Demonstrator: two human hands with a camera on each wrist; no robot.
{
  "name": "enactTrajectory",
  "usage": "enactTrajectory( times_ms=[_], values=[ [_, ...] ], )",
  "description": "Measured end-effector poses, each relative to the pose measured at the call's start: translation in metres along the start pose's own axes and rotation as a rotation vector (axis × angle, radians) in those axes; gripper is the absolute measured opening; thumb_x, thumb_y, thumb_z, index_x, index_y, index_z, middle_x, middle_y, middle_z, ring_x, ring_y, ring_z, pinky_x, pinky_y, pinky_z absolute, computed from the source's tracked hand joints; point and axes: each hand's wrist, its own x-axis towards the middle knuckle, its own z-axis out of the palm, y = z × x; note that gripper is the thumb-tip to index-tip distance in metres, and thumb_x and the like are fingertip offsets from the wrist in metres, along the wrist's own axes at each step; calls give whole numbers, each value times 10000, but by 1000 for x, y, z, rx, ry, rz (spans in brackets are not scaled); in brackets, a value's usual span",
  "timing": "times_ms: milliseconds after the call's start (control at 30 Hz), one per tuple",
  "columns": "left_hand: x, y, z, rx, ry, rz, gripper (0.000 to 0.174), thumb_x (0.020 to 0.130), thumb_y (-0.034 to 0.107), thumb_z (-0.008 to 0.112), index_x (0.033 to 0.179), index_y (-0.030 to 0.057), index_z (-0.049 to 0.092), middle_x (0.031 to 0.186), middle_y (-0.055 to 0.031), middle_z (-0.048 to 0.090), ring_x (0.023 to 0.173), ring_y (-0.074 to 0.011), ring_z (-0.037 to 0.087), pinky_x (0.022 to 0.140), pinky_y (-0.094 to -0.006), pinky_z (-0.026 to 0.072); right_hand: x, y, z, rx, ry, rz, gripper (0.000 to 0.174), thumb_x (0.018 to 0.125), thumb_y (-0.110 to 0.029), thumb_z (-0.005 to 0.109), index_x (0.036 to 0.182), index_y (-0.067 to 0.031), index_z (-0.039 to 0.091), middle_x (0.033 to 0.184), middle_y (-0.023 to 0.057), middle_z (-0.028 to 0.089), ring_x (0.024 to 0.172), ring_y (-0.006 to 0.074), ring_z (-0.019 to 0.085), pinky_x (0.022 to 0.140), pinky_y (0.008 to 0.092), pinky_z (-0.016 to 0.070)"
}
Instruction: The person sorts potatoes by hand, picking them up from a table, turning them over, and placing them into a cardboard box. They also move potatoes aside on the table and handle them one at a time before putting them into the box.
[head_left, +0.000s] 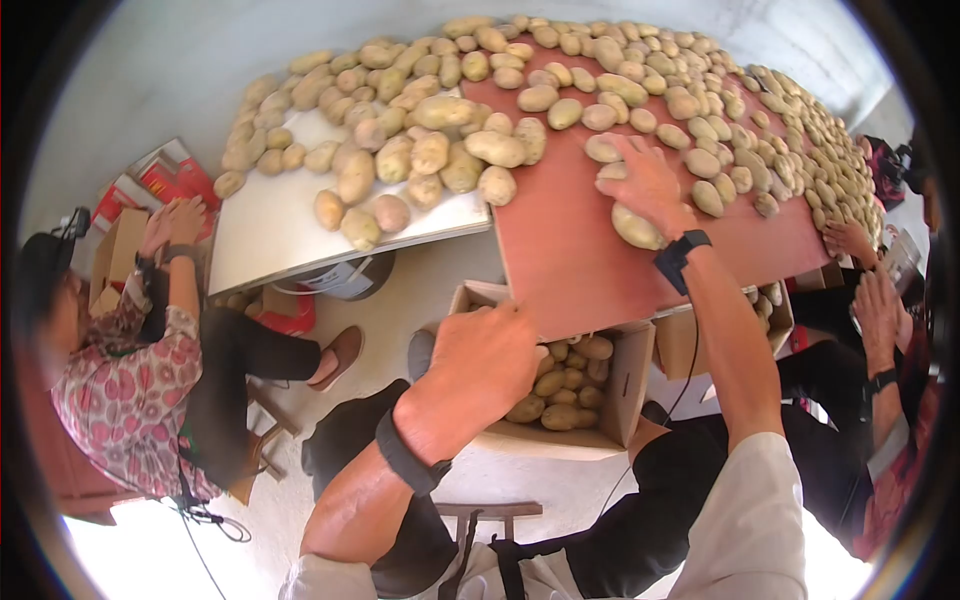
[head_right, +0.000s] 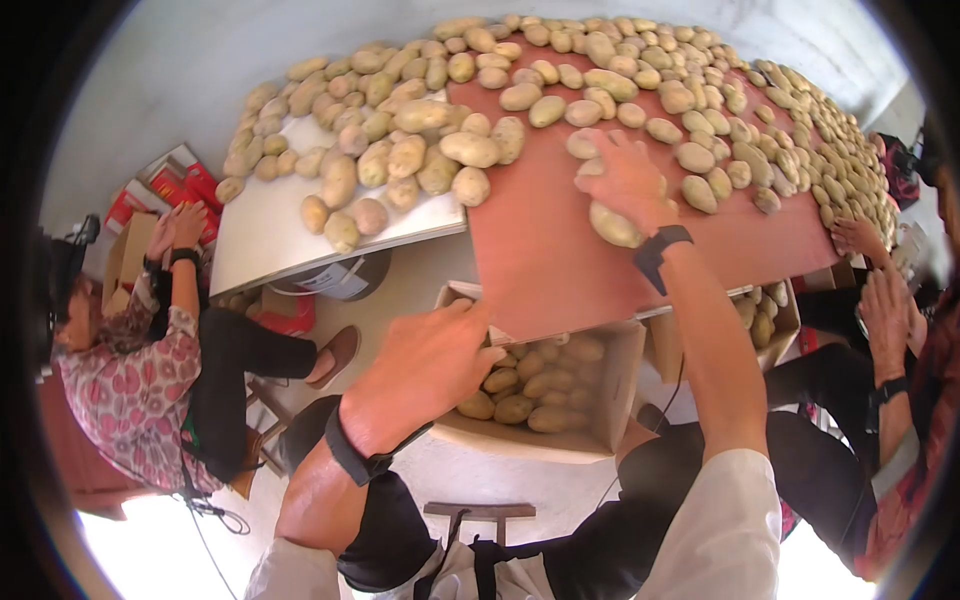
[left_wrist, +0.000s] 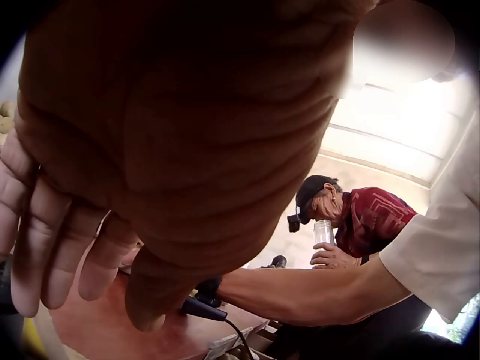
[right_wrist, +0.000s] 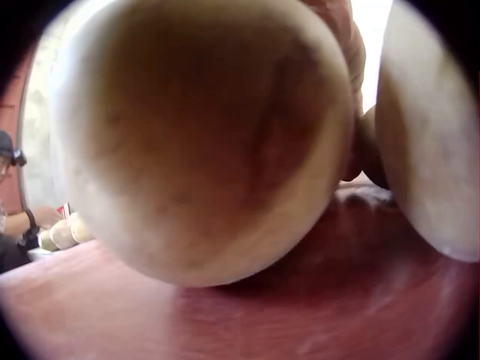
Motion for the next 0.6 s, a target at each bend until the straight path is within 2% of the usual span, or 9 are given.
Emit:
enactTrajectory(
  times_ms=[100, 200, 300, 367, 400, 467, 500, 567, 600],
  values=[
    [3, -5, 0, 47, -22, 19, 273, 903, 188, 694, 1104, 20, 615, 962, -182, 701, 920, -401, 681, 741, -507, 537, -2, -4, -1, 63, 22, -21, 672, 802, -321, 741, 1436, -245, 531, 1334, 53, 576, 1187, 405, 544, 983, 525, 514],
    [4, -6, 2, 36, -66, -21, 270, 908, 196, 694, 1097, 18, 621, 967, -184, 703, 912, -395, 685, 737, -496, 540, -5, -2, 4, -26, -5, -1, 681, 794, -307, 741, 1439, -246, 532, 1345, 68, 569, 1163, 407, 544, 988, 518, 510],
    [1, -13, 10, 40, 54, 87, 269, 916, 216, 698, 1082, 17, 628, 974, -186, 709, 919, -392, 690, 742, -503, 540, -8, -12, 7, 17, -5, -6, 681, 787, -298, 749, 1431, -241, 536, 1341, 83, 564, 1143, 414, 541, 970, 519, 511],
    [5, -5, 12, 42, -62, -44, 274, 919, 227, 701, 1066, 8, 625, 985, -187, 715, 941, -394, 690, 764, -509, 541, -18, -13, 5, 17, 39, -14, 673, 780, -295, 757, 1416, -237, 542, 1327, 89, 562, 1124, 418, 539, 946, 523, 513],
    [5, -1, 13, 37, -66, -19, 274, 919, 227, 701, 1066, 8, 625, 985, -187, 715, 941, -394, 690, 764, -509, 541, -22, -12, 5, 1, 44, 7, 673, 780, -295, 757, 1416, -237, 542, 1327, 89, 562, 1124, 418, 539, 946, 523, 513],
    [2, 2, 10, 44, -31, -18, 279, 922, 242, 697, 1060, 9, 628, 998, -189, 721, 971, -400, 689, 792, -510, 542, -25, -15, 9, 57, 76, -91, 662, 776, -294, 761, 1401, -235, 551, 1306, 85, 565, 1109, 414, 539, 931, 509, 517],
    [3, 2, 9, 40, -40, -3, 279, 922, 242, 697, 1060, 9, 628, 998, -189, 721, 971, -400, 689, 792, -510, 542, -28, -18, 10, 49, 75, -74, 662, 776, -294, 761, 1401, -235, 551, 1306, 85, 565, 1109, 414, 539, 931, 509, 517],
    [2, 3, 11, 49, -21, -2, 286, 931, 262, 689, 1052, 10, 628, 999, -189, 721, 984, -401, 688, 808, -505, 541, -37, -23, 12, 95, 61, -227, 651, 776, -296, 761, 1392, -232, 561, 1303, 83, 562, 1128, 403, 536, 942, 484, 520],
    [3, 4, 11, 44, -29, 9, 286, 931, 262, 689, 1052, 10, 628, 999, -189, 721, 984, -401, 688, 808, -505, 541, -41, -27, 10, 89, 59, -214, 651, 776, -296, 761, 1392, -232, 561, 1303, 83, 562, 1128, 403, 536, 942, 484, 520]
  ],
)
